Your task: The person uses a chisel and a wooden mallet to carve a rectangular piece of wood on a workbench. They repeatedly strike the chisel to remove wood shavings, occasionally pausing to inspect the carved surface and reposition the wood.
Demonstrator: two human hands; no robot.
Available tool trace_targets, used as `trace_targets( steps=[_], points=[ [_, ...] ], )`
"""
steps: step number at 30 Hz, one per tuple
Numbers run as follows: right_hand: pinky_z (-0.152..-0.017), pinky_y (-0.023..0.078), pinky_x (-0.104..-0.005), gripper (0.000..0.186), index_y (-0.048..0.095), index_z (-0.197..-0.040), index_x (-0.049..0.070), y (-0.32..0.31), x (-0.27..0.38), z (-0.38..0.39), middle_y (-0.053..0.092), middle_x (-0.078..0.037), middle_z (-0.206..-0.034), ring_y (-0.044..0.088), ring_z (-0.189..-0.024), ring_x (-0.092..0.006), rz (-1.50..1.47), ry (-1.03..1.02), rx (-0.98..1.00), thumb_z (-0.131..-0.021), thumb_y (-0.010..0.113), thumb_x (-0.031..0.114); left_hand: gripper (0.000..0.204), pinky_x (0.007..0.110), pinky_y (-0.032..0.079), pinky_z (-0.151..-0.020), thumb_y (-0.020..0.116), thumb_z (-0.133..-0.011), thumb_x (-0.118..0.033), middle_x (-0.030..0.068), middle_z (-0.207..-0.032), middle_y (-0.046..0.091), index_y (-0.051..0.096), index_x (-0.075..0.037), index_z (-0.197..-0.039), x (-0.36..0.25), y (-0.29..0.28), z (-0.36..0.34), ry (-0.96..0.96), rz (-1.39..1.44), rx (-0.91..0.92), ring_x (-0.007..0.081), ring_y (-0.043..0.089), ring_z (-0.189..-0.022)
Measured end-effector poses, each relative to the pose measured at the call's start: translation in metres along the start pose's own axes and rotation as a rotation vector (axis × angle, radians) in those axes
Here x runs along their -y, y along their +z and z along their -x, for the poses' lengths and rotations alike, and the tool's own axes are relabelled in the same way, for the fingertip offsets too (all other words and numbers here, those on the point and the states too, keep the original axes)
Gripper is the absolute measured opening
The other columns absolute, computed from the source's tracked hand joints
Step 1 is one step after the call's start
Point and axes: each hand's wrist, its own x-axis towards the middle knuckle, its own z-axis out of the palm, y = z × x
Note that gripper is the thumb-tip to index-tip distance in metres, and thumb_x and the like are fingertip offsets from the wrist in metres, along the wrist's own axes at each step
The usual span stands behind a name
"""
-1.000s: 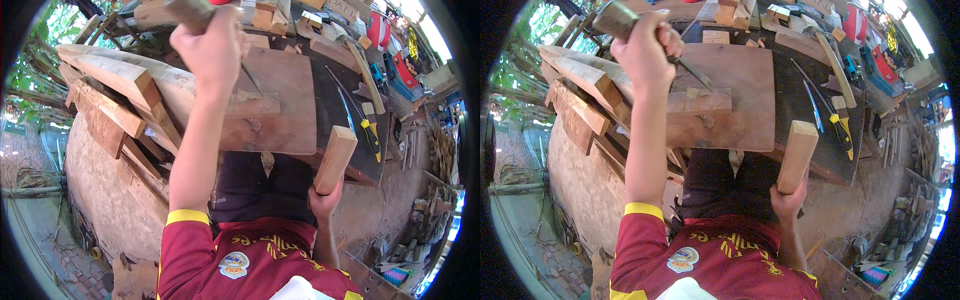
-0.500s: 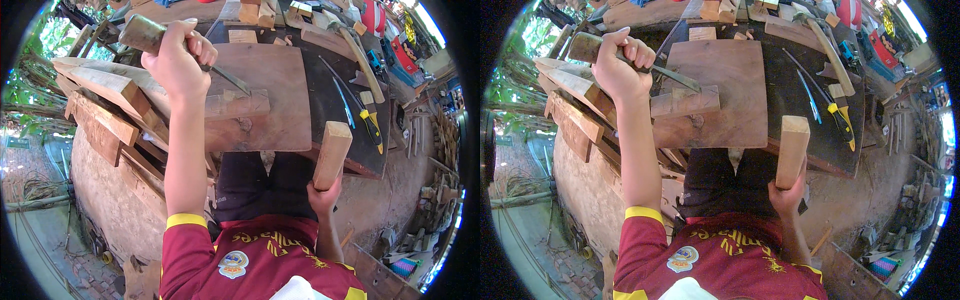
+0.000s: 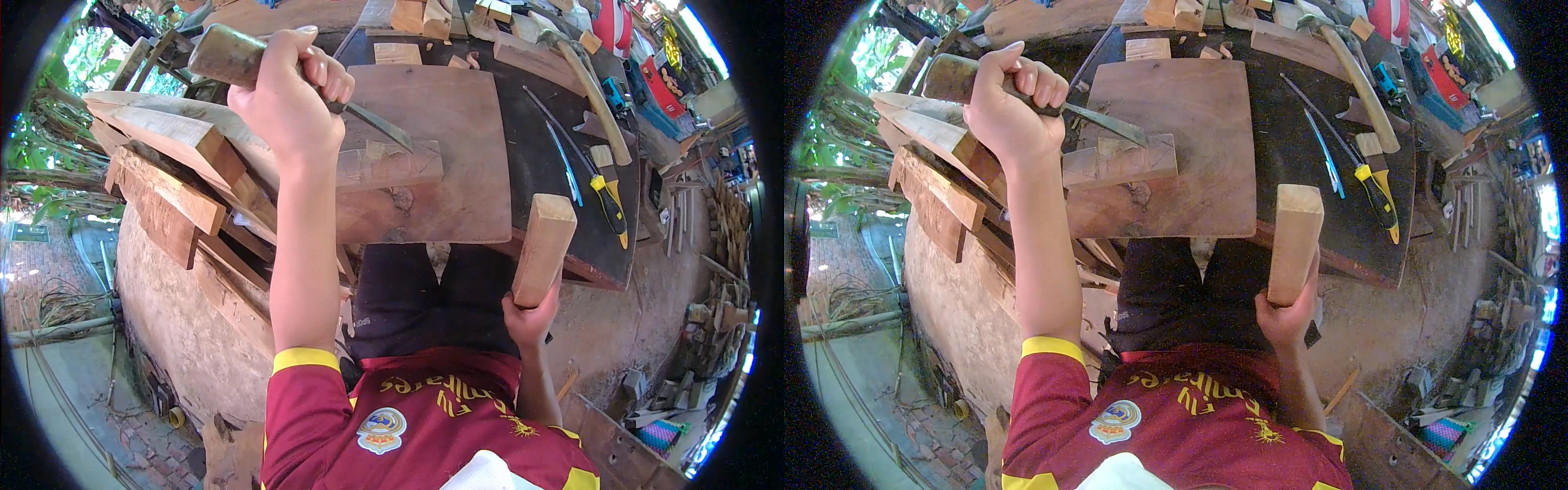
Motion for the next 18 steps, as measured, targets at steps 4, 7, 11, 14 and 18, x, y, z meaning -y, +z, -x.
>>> trace_targets(
  steps=[4, 7, 11, 14, 18],
  points=[
    [-0.102, 0.038, -0.0393, 0.092, 0.024, -0.143, -0.003, 0.001, 0.004, -0.001, 0.046, -0.021, -0.134, 0.048, -0.123, -0.0319, 0.028, -0.046, -0.019, -0.060, 0.064, 0.002, 0.028, 0.030, 0.025, -0.042, 0.058, -0.075, -0.009, 0.0002, -0.050, 0.034, 0.039, -0.010, -0.054, 0.000, 0.006, 0.003, 0.037, -0.018, -0.002, 0.0137, 0.031, -0.040],
    [-0.100, 0.038, -0.0401, 0.085, 0.032, -0.137, -0.004, 0.001, 0.006, -0.002, 0.048, -0.021, -0.129, 0.049, -0.120, -0.0325, -0.025, -0.026, -0.029, -0.061, 0.067, 0.003, 0.029, 0.030, 0.025, -0.040, 0.059, -0.074, -0.006, 0.0002, -0.048, 0.035, 0.038, -0.010, -0.054, 0.000, 0.010, 0.007, 0.065, -0.021, -0.005, 0.0132, 0.031, -0.038],
    [-0.098, 0.039, -0.0413, 0.081, 0.035, -0.135, -0.004, -0.013, -0.001, 0.000, 0.049, -0.020, -0.127, 0.051, -0.116, -0.0315, 0.090, -0.181, -0.033, -0.062, 0.069, 0.005, 0.024, 0.030, 0.030, -0.038, 0.059, -0.075, -0.004, 0.0017, -0.047, 0.041, 0.045, -0.006, -0.055, 0.003, 0.031, 0.013, 0.116, -0.128, -0.009, 0.0145, 0.039, -0.036],
    [-0.097, 0.039, -0.0440, 0.078, 0.037, -0.132, -0.006, -0.041, 0.018, -0.034, 0.052, -0.023, -0.122, 0.052, -0.113, -0.0309, -0.017, -0.158, -0.104, -0.067, 0.075, 0.014, 0.017, 0.033, 0.041, -0.042, 0.061, -0.073, -0.009, 0.0085, -0.049, 0.051, 0.056, 0.000, -0.060, 0.008, 0.044, 0.017, 0.249, -0.306, 0.101, 0.0198, 0.052, -0.041],
    [-0.086, 0.047, -0.0375, 0.076, 0.042, -0.129, -0.005, -0.090, 0.107, -0.133, 0.059, -0.017, -0.111, 0.059, -0.098, -0.0251, 0.200, -0.424, -0.349, -0.069, 0.080, 0.021, 0.020, 0.025, 0.035, -0.043, 0.058, -0.076, 0.000, -0.0026, -0.052, 0.049, 0.051, -0.001, -0.058, 0.007, 0.048, 0.014, 0.307, -0.333, 0.090, 0.0045, 0.047, -0.047]
  ],
)
